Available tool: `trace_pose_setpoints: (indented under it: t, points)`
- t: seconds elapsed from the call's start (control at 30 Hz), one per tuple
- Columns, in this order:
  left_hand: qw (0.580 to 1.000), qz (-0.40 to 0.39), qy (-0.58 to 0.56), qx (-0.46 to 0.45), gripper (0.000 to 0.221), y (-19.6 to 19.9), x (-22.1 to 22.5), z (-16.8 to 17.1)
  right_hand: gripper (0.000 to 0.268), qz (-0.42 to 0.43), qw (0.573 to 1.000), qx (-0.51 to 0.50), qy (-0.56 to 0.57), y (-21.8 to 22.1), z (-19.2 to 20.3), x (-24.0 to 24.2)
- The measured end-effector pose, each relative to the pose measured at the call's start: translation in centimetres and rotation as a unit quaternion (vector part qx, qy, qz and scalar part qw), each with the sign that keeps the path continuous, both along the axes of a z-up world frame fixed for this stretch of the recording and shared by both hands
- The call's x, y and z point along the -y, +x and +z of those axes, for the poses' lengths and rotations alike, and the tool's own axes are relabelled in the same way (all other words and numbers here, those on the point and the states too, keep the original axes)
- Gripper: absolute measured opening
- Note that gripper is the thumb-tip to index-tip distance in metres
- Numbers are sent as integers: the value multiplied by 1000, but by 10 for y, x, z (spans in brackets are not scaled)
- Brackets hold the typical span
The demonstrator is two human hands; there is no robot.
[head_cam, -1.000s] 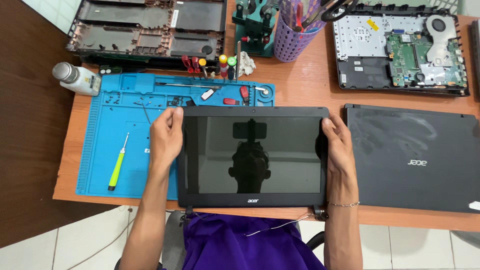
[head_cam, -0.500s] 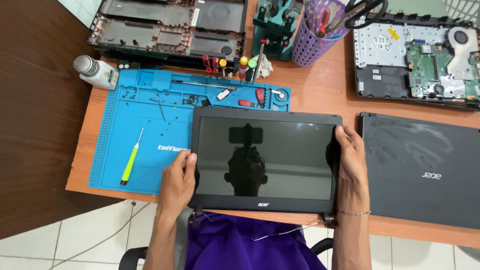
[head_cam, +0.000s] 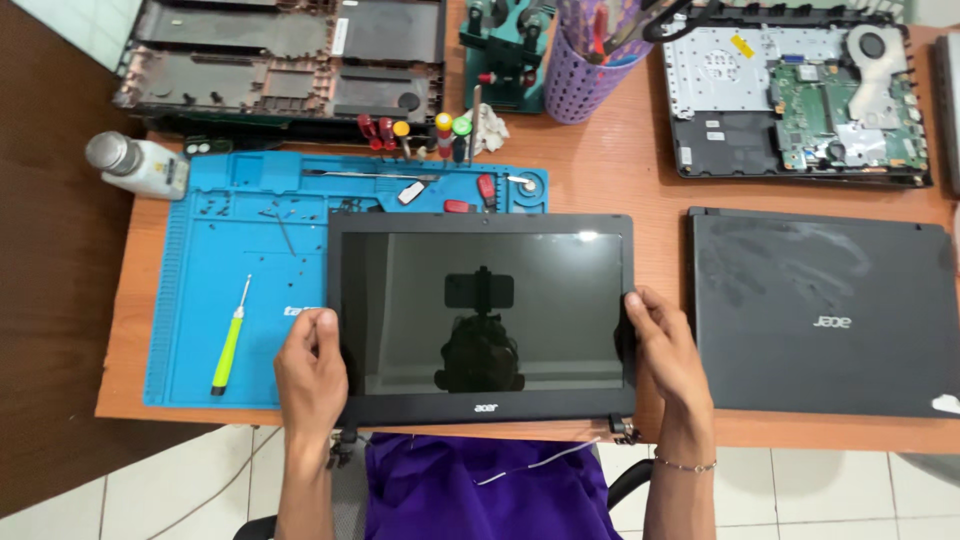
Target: The person aligns a laptop screen inside its plastic bezel, presses the edges to snap them together, and then positions the screen assembly onto the laptop base while handling internal cables.
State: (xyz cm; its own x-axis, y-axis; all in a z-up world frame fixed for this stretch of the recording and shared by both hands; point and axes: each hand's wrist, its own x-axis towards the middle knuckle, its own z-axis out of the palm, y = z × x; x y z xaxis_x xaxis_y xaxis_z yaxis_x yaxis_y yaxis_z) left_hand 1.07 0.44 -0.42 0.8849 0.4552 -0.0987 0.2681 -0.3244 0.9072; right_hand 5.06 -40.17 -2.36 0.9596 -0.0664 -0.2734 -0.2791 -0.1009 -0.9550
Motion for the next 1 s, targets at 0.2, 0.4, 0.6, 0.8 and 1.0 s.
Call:
trace_pose_setpoints:
  t: [0.2, 0.4, 0.6, 0.8, 1.0]
  points:
    - [999, -20, 30, -1, 30, 16, 5, 0, 39, -45, 992, 33, -112, -15, 16, -8]
    - [996, -22, 80, 35, 28, 34, 17, 6, 35, -82, 980, 75, -166, -10, 26, -14]
    - [992, -39, 119, 25, 29, 45, 17, 12, 34, -97, 958, 89, -255, 5, 35, -21]
    - [983, -72, 168, 13, 29, 55, 16, 17, 31, -104, 948, 92, -287, 14, 47, -24]
    - [964, -107, 241, 19, 28, 56, 21, 23, 29, -129, 935, 108, -313, 14, 52, -31]
